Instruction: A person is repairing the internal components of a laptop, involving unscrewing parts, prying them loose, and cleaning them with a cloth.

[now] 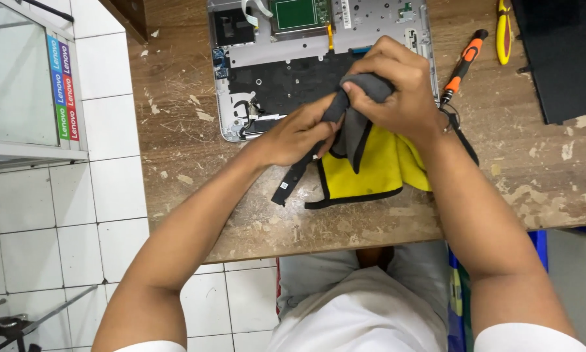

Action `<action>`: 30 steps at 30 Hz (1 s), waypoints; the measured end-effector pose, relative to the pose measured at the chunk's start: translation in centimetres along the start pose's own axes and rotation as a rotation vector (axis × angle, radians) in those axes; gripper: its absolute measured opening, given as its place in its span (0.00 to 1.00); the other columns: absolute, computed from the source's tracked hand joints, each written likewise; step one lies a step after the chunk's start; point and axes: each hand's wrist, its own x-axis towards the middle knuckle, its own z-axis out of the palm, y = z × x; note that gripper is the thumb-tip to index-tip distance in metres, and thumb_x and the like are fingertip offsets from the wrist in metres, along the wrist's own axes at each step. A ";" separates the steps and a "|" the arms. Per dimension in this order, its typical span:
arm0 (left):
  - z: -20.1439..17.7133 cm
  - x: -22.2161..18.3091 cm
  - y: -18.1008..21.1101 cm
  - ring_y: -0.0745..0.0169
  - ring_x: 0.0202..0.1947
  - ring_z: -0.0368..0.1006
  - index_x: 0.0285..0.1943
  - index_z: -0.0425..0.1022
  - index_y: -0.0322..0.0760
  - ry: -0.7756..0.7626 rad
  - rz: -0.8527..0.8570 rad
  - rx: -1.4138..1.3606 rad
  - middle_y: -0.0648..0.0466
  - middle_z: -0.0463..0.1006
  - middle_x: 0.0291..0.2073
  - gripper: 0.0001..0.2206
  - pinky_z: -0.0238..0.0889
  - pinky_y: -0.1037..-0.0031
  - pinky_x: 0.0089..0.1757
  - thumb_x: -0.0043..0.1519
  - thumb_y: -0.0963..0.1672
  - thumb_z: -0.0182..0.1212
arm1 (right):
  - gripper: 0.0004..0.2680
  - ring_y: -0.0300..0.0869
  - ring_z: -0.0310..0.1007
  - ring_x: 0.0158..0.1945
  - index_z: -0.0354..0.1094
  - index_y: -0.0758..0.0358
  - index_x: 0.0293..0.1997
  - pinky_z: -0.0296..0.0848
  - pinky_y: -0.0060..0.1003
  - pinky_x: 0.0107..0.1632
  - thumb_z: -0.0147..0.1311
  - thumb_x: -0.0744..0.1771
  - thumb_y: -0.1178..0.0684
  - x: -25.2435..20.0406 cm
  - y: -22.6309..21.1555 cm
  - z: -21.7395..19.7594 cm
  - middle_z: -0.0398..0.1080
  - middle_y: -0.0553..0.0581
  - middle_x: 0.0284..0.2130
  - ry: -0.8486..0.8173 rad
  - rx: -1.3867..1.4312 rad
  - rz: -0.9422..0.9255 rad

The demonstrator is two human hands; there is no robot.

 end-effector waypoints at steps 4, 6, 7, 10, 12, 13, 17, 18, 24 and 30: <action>0.2 0.2 -0.3 0.68 0.21 0.68 0.44 0.61 0.42 -0.005 0.088 -0.062 0.57 0.71 0.22 0.05 0.63 0.78 0.27 0.67 0.40 0.38 | 0.05 0.54 0.68 0.43 0.74 0.78 0.45 0.68 0.44 0.45 0.63 0.70 0.64 -0.2 0.3 0.2 0.65 0.67 0.40 0.004 -0.043 0.014; 0.3 0.3 -0.2 0.66 0.22 0.69 0.43 0.61 0.40 0.029 0.061 -0.113 0.56 0.72 0.22 0.06 0.66 0.75 0.29 0.63 0.39 0.39 | 0.04 0.54 0.69 0.46 0.74 0.79 0.44 0.69 0.44 0.47 0.61 0.70 0.64 -0.2 0.3 0.4 0.66 0.68 0.41 0.007 -0.011 0.047; 0.2 0.3 -0.3 0.66 0.22 0.69 0.43 0.61 0.40 0.020 0.066 -0.112 0.56 0.72 0.22 0.06 0.66 0.75 0.29 0.63 0.39 0.39 | 0.04 0.54 0.69 0.46 0.74 0.79 0.44 0.69 0.44 0.47 0.61 0.70 0.64 -0.2 0.5 0.5 0.66 0.68 0.41 0.012 -0.018 0.049; 0.2 0.1 -0.4 0.67 0.21 0.69 0.45 0.61 0.41 0.030 0.058 -0.134 0.56 0.71 0.22 0.06 0.65 0.77 0.29 0.65 0.40 0.37 | 0.04 0.55 0.71 0.44 0.75 0.78 0.45 0.70 0.44 0.46 0.61 0.70 0.63 -0.5 0.7 0.8 0.68 0.68 0.40 0.001 -0.013 0.069; 0.1 0.2 -0.1 0.68 0.21 0.67 0.44 0.60 0.42 0.021 0.094 -0.198 0.57 0.69 0.21 0.05 0.65 0.77 0.31 0.66 0.39 0.38 | 0.02 0.52 0.71 0.39 0.73 0.78 0.45 0.67 0.42 0.42 0.59 0.70 0.66 -0.5 0.7 0.9 0.71 0.68 0.38 -0.006 0.025 0.086; 0.1 0.2 -0.4 0.68 0.21 0.67 0.44 0.60 0.42 0.019 0.100 -0.205 0.57 0.69 0.21 0.05 0.65 0.77 0.31 0.66 0.39 0.38 | 0.02 0.52 0.71 0.39 0.73 0.78 0.45 0.67 0.42 0.42 0.59 0.70 0.66 -0.5 0.7 1.0 0.71 0.68 0.38 -0.011 0.018 0.090; 0.2 0.3 -0.1 0.66 0.21 0.70 0.48 0.63 0.39 0.033 0.073 -0.184 0.55 0.73 0.22 0.08 0.68 0.76 0.29 0.65 0.40 0.39 | 0.03 0.52 0.71 0.38 0.72 0.77 0.45 0.66 0.43 0.40 0.58 0.71 0.64 -0.8 1.0 1.2 0.72 0.67 0.36 0.006 0.017 0.107; 0.2 0.4 0.2 0.64 0.22 0.71 0.50 0.63 0.38 0.041 0.075 -0.196 0.53 0.73 0.23 0.09 0.70 0.75 0.29 0.65 0.39 0.39 | 0.04 0.52 0.71 0.38 0.72 0.77 0.45 0.67 0.43 0.40 0.58 0.71 0.63 -0.8 1.1 1.3 0.72 0.67 0.36 0.008 0.025 0.112; -0.1 0.6 1.1 0.65 0.20 0.71 0.51 0.64 0.39 0.041 0.016 -0.183 0.54 0.74 0.21 0.10 0.67 0.74 0.30 0.63 0.40 0.40 | 0.03 0.50 0.72 0.41 0.69 0.72 0.45 0.69 0.41 0.44 0.55 0.71 0.62 -0.9 0.9 1.6 0.72 0.62 0.37 0.025 0.068 0.192; 0.1 0.7 0.6 0.69 0.19 0.72 0.55 0.64 0.40 0.062 -0.011 -0.174 0.57 0.74 0.20 0.11 0.71 0.76 0.30 0.65 0.42 0.42 | 0.02 0.47 0.72 0.38 0.68 0.71 0.45 0.69 0.38 0.40 0.53 0.71 0.62 -0.8 0.9 1.8 0.72 0.61 0.36 0.056 0.097 0.188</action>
